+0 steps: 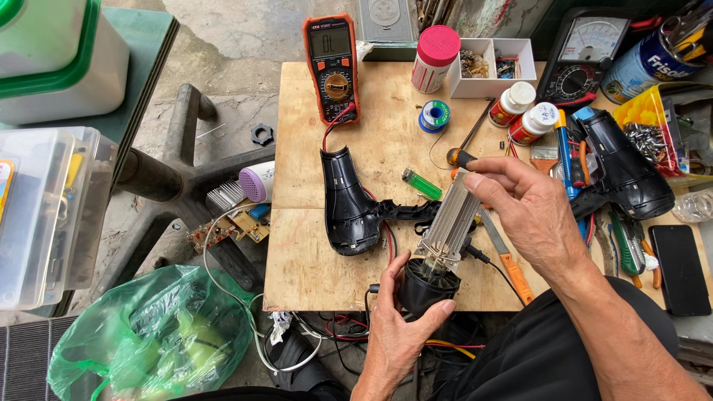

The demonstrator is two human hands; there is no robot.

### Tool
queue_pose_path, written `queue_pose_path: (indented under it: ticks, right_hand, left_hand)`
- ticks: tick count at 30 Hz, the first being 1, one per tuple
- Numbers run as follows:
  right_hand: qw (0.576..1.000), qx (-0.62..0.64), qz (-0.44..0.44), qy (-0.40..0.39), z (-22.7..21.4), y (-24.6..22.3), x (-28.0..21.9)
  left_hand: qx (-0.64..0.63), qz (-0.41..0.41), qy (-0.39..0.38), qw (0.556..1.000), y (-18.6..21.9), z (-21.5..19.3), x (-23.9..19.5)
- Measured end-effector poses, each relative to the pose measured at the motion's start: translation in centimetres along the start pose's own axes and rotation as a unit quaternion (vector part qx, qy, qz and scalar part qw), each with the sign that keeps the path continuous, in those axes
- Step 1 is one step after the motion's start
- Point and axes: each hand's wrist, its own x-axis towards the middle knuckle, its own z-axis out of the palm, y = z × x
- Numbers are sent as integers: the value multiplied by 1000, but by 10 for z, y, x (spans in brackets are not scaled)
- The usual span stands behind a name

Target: The person disassembles a black hairdryer, removes the internal heating element, and then reassembles the device by inserting the element back into the housing and reconnecting the power cord.

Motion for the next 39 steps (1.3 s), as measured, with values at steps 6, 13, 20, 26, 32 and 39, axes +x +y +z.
queue_pose_path:
  ticks: [6,13,20,26,32,39]
  right_hand:
    - [999,15,-34,-22,-1,1,-4]
    - [999,-1,-34,-28,-1,0,-5]
    - [999,-31,-11,-41,-7,-5,-8]
    - [999,-22,-16,-37,-8,2,-5]
    - [999,0,-23,-46,-9,0,-6]
    - [999,-12,-24,-39,-7,1,-4]
  left_hand:
    - [-11,6,-2,1000,-9,6,4]
    - [-9,24,1,1000,-14,6,4]
    - [38,35,36,998,-22,8,3]
    - [59,43,60,995,-20,9,1]
    - [64,40,69,995,-19,9,1]
    - [38,9,83,996,-13,10,1]
